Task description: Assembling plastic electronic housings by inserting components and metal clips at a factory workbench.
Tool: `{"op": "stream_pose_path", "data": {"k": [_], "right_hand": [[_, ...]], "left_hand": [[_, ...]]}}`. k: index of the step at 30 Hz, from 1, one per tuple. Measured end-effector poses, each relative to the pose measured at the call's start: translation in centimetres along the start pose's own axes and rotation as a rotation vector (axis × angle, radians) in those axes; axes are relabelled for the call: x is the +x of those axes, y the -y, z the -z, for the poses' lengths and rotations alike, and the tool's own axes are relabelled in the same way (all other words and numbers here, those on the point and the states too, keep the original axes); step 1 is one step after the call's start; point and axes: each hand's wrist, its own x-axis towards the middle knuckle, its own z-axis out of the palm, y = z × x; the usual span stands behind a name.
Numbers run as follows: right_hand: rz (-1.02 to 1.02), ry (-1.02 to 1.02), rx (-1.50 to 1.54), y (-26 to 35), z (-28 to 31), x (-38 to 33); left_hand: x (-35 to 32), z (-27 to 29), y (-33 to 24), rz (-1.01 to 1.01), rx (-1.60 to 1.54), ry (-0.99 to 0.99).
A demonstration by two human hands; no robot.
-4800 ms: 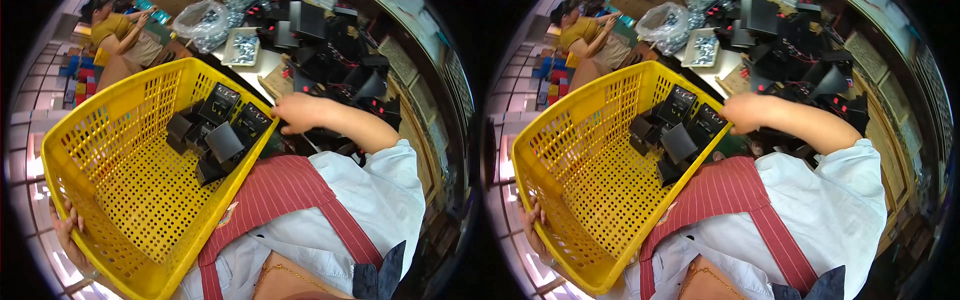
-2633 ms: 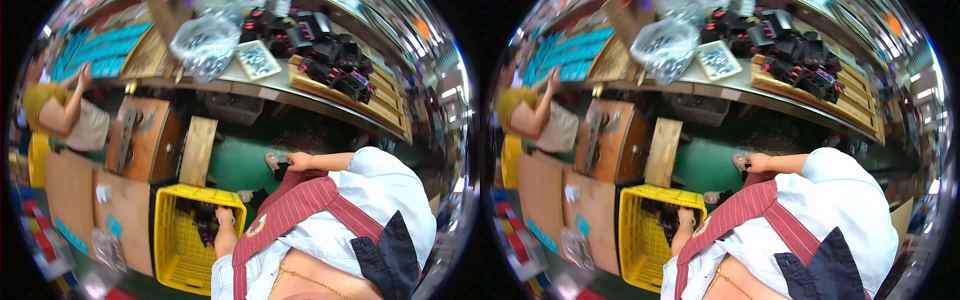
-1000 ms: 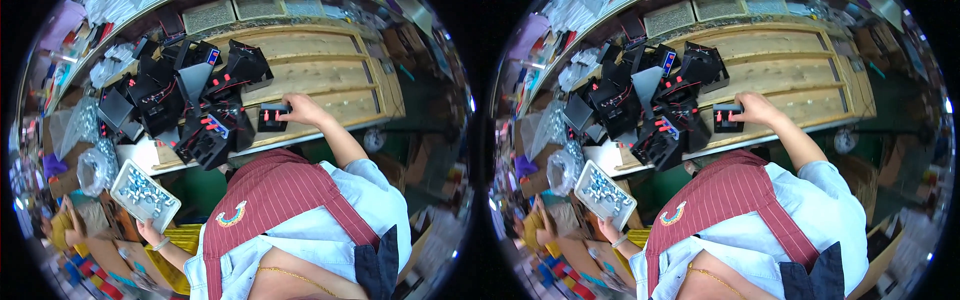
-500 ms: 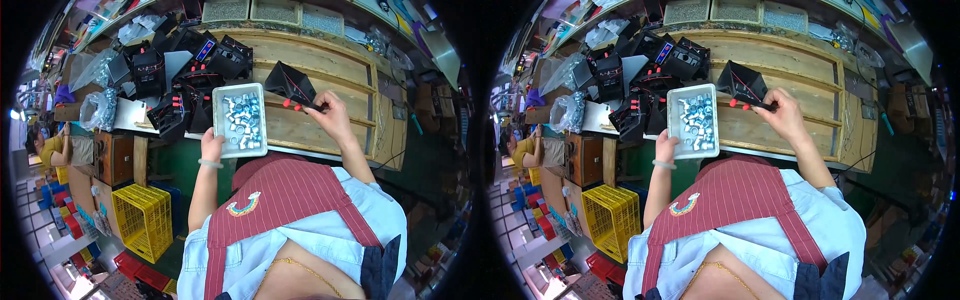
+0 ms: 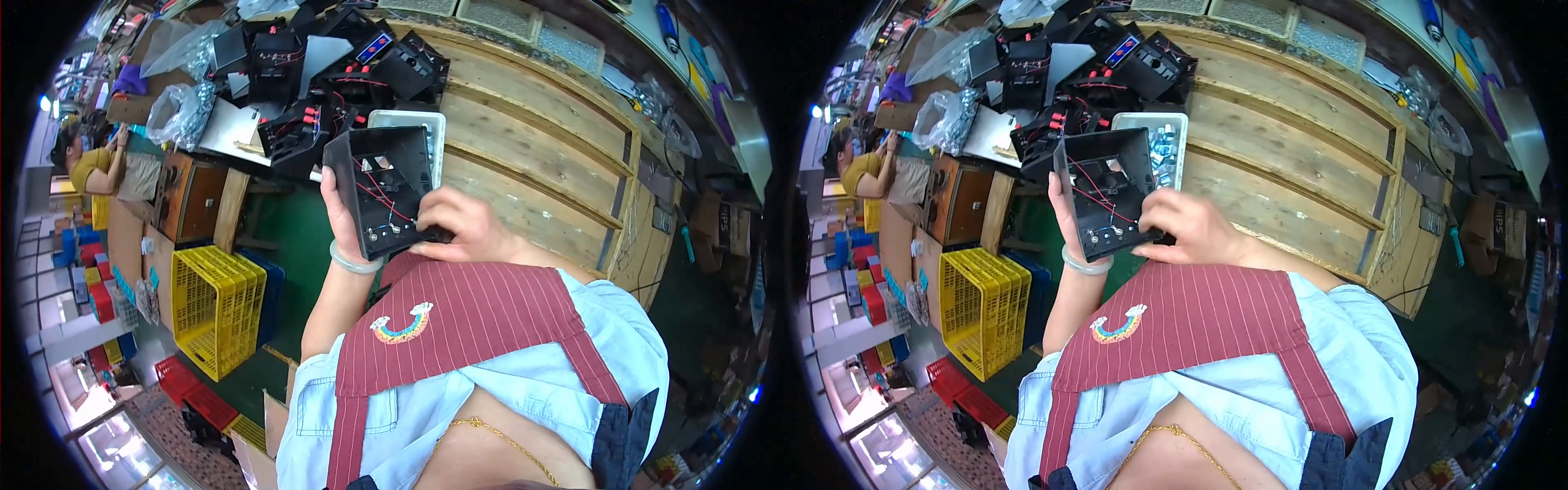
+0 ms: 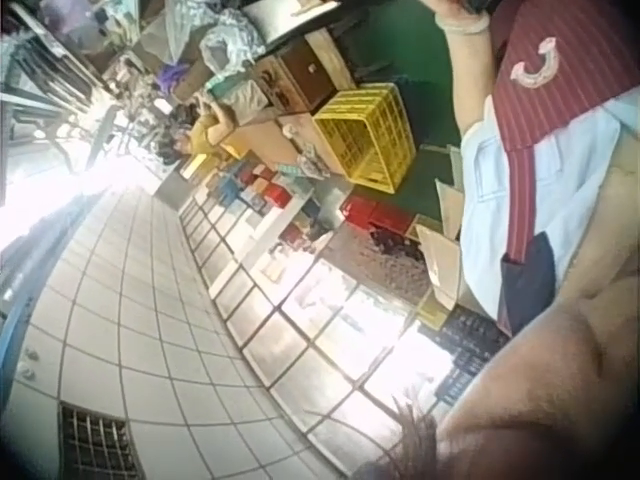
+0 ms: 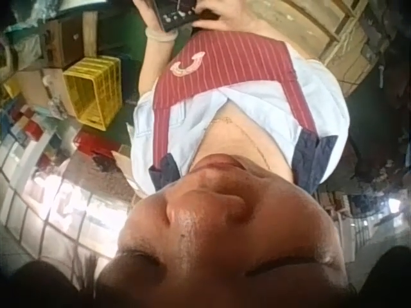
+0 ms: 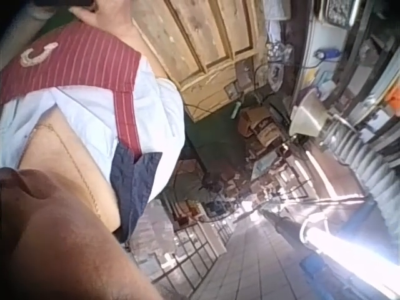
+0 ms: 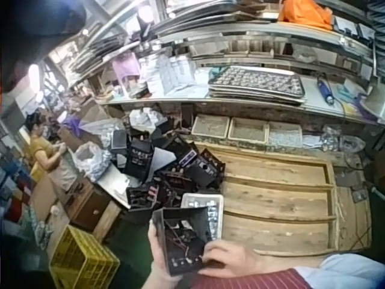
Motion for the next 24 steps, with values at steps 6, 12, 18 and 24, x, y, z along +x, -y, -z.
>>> {"op": "stream_pose_path", "data": {"k": [6, 12, 18, 24], "right_hand": [[-0.067, 0.031, -0.004, 1.0, -1.1, 2.3], [-0.182, 0.155, -0.007, 0.9, -1.9, 2.5], [-0.543, 0.323, 0.559, 0.6, 2.1, 1.5], [-0.067, 0.028, 0.015, 0.6, -1.4, 4.0]], "left_hand": [[-1.1, 0.7, -0.5, -0.133, 0.186, -0.180], [-2.5, 2.8, -0.3, -0.009, 0.084, -0.144], [-3.1, 0.0, 0.1, -0.007, 0.148, -0.276], [-3.3, 1.6, 0.9, 0.014, 0.307, -0.284]]}}
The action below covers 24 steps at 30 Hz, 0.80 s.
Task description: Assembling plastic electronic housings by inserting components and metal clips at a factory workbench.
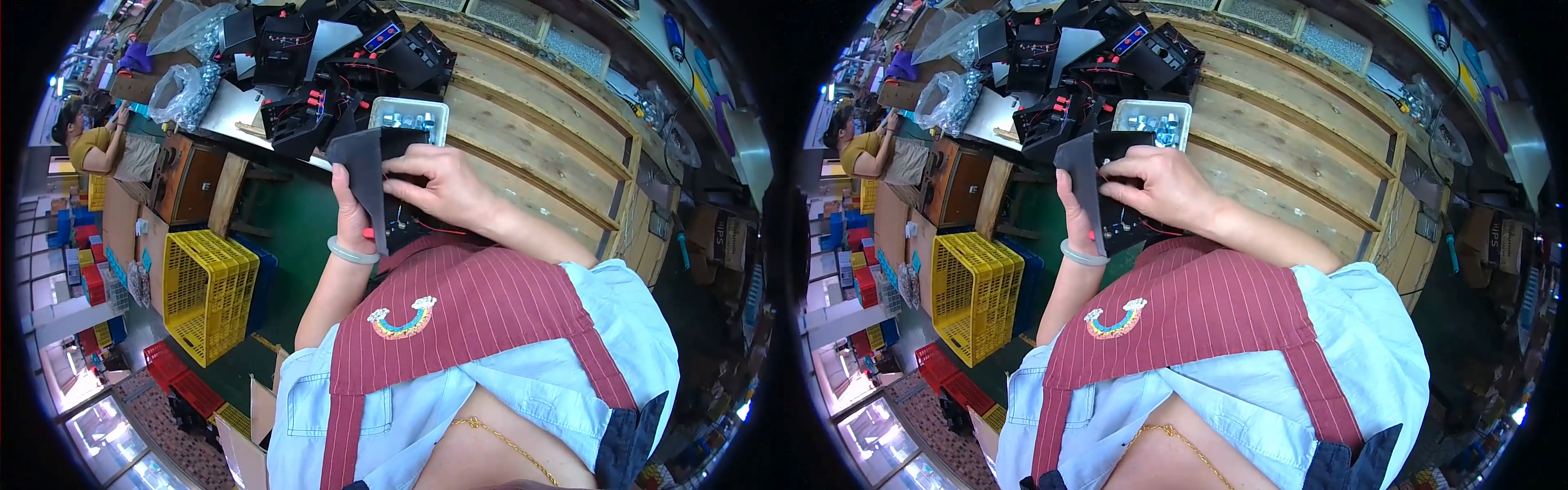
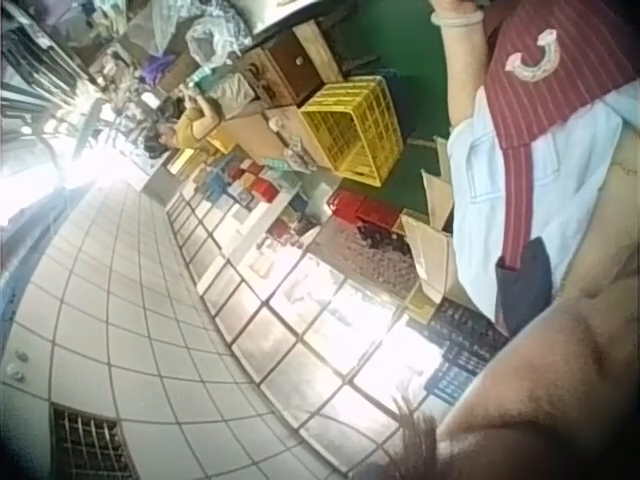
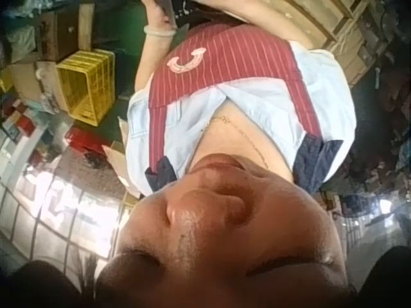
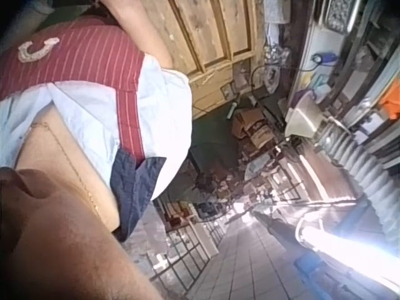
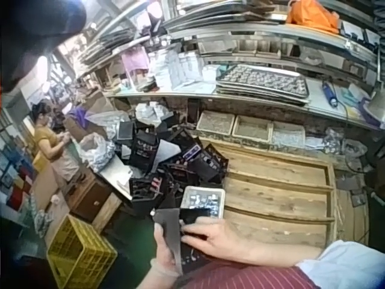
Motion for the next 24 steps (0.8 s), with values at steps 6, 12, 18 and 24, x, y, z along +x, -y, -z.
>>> {"op": "stream_pose_path", "data": {"k": [6, 12, 18, 24], "right_hand": [[-0.230, 0.124, 0.071, 1.0, 1.4, -1.9], [-0.245, 0.418, -0.020, 1.9, 2.4, -1.8], [-0.295, 0.265, 0.139, 0.5, 1.3, -2.2], [-0.509, -0.033, 0.727, -5.7, -0.5, -4.1]], "left_hand": [[0.0, 0.4, -0.3, -0.037, -0.072, 0.047], [0.6, 2.0, -0.1, 0.055, -0.059, 0.336], [0.0, 2.6, -0.2, 0.252, 0.327, 0.172], [0.7, -0.3, -0.1, 0.221, 0.025, 0.057]]}}
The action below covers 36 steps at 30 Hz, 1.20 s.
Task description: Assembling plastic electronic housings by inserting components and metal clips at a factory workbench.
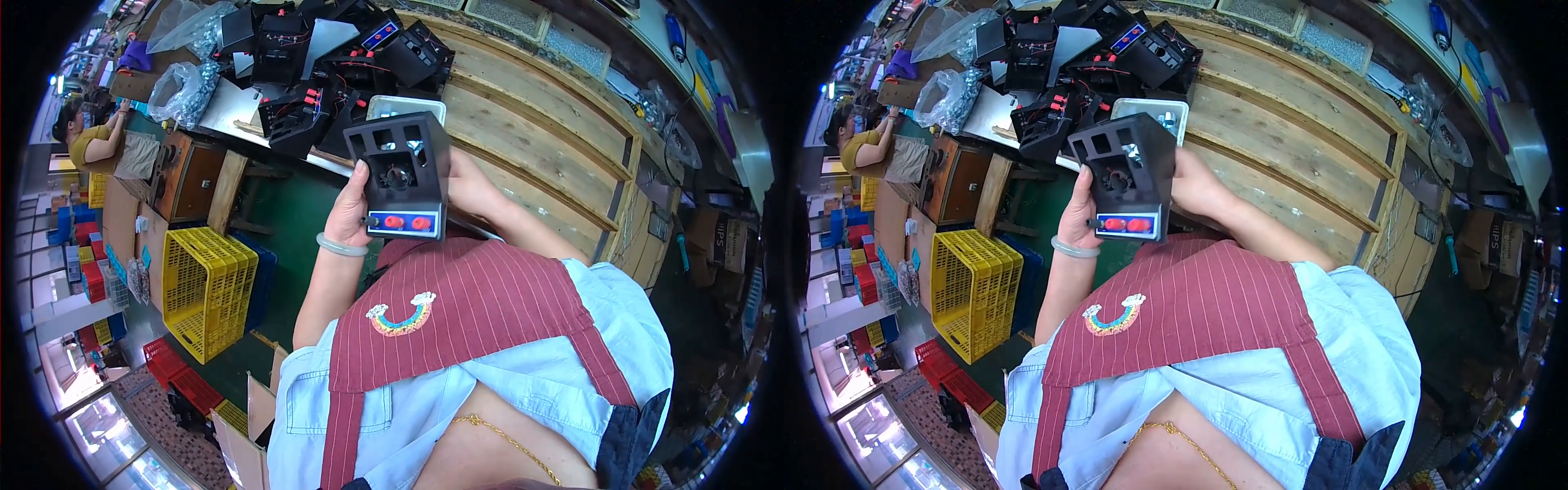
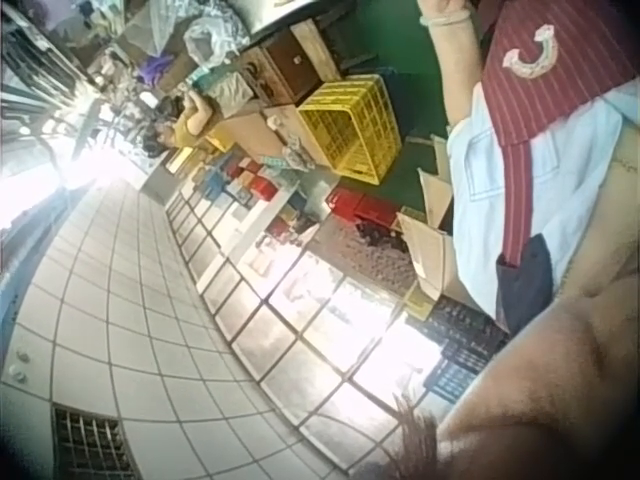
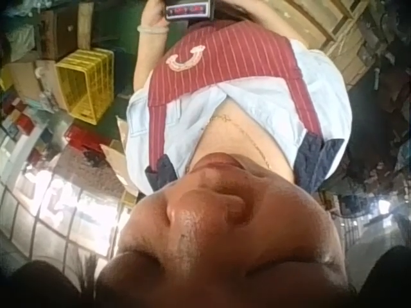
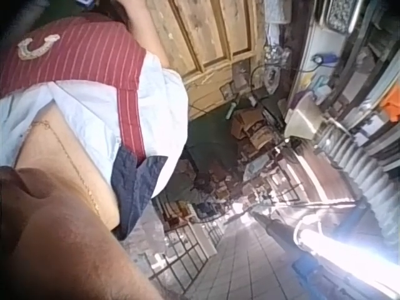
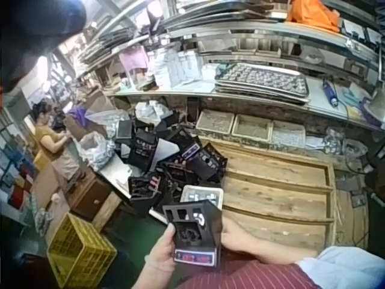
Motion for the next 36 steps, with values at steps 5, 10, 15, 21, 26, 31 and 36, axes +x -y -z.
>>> {"op": "stream_pose_path", "data": {"k": [5, 10, 15, 21, 26, 31, 36], "right_hand": [[0.019, -0.236, -0.298, 2.7, 0.0, 0.3], [0.334, -0.040, -1.007, 4.5, -5.3, 4.0], [0.541, 0.390, -0.859, 2.0, -8.0, 5.8], [0.160, -0.103, -1.418, -1.5, 1.3, 11.3], [0.002, -0.086, -1.199, -3.7, 3.3, 11.7], [-0.097, 0.034, -0.130, 1.3, -0.1, 7.8], [0.333, 0.006, -0.785, 3.5, -2.8, 4.5]], "left_hand": [[1.1, 1.6, -0.3, -0.194, -0.099, -0.162], [0.7, 1.8, 0.3, -0.266, 0.245, -0.346], [-0.2, 8.9, 0.0, -0.208, -0.003, -0.492], [-1.7, 9.0, -4.9, -0.266, 0.074, -0.475], [-0.7, 8.6, -4.6, -0.264, 0.065, -0.442], [0.8, 6.8, -4.4, -0.220, 0.134, -0.443], [1.9, 3.7, -2.0, -0.220, 0.189, -0.360]]}}
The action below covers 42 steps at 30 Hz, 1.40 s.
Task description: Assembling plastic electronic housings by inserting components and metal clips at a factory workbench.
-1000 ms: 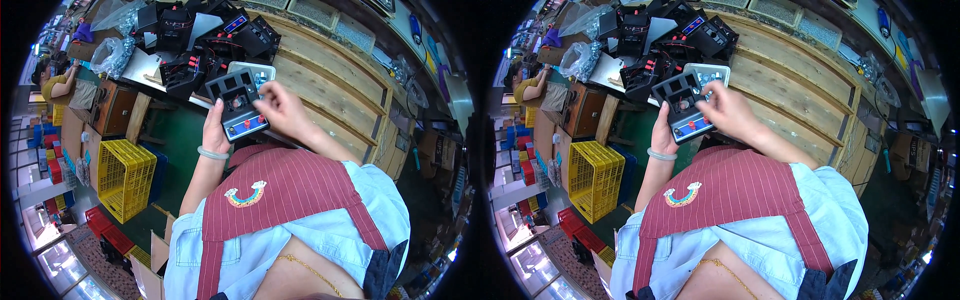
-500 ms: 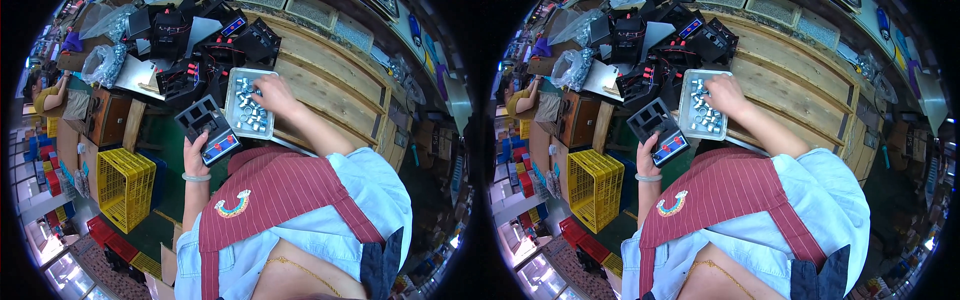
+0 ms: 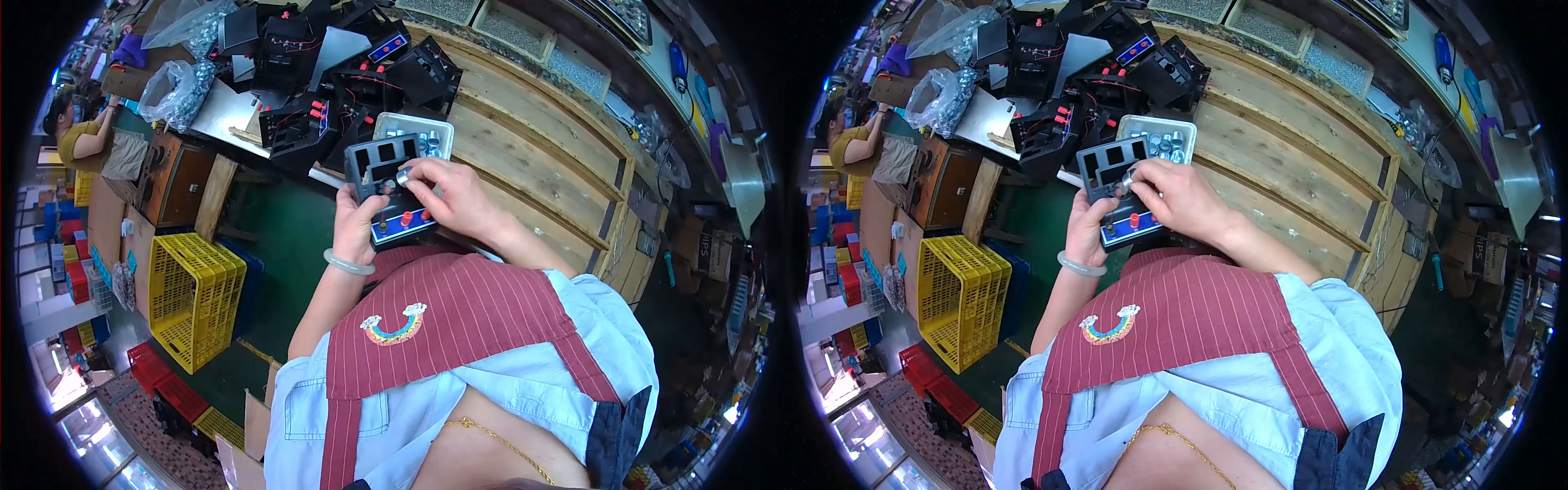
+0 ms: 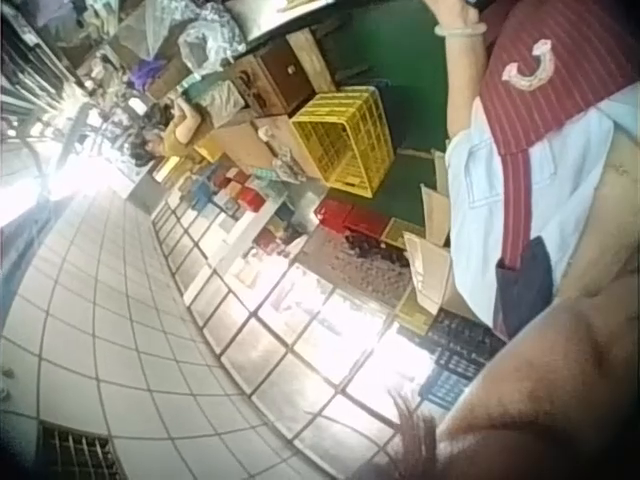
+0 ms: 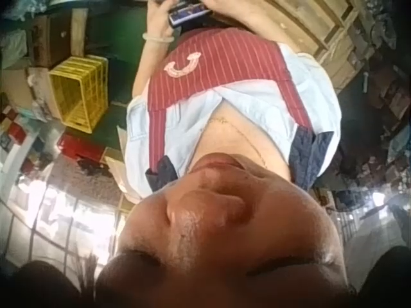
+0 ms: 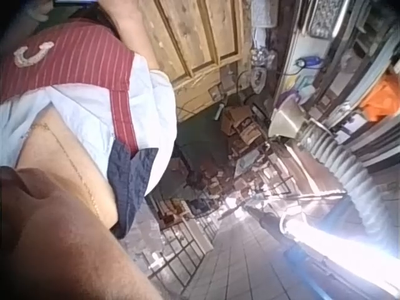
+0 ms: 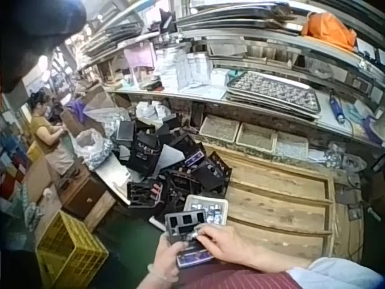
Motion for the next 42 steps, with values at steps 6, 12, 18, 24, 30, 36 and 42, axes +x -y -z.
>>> {"op": "stream_pose_path", "data": {"k": [6, 12, 18, 24, 30, 36, 42], "right_hand": [[0.125, -0.021, -0.126, 0.8, 0.8, -1.2], [0.224, 0.057, -0.152, 0.5, 1.8, -2.8], [0.269, 0.145, -0.340, 1.5, 3.3, -3.4], [0.301, 0.413, -0.527, 2.0, 4.6, -3.2], [0.444, 0.315, -0.605, 1.4, 4.7, -4.2], [0.466, 0.313, -0.621, 1.3, 5.5, -3.2], [0.414, 0.435, -0.545, 0.5, 6.1, -1.1]], "left_hand": [[-1.1, -1.7, 1.9, -0.005, -0.028, -0.001], [-2.7, -3.1, 2.8, -0.055, -0.007, -0.062], [-3.2, -4.6, 3.4, -0.087, 0.051, -0.069], [-3.4, -5.9, 4.7, -0.157, 0.157, -0.081], [-2.8, -6.2, 5.2, -0.126, 0.178, -0.041], [-2.5, -7.2, 4.4, -0.070, 0.130, -0.005], [-1.5, -7.1, 2.7, -0.038, 0.060, 0.054]]}}
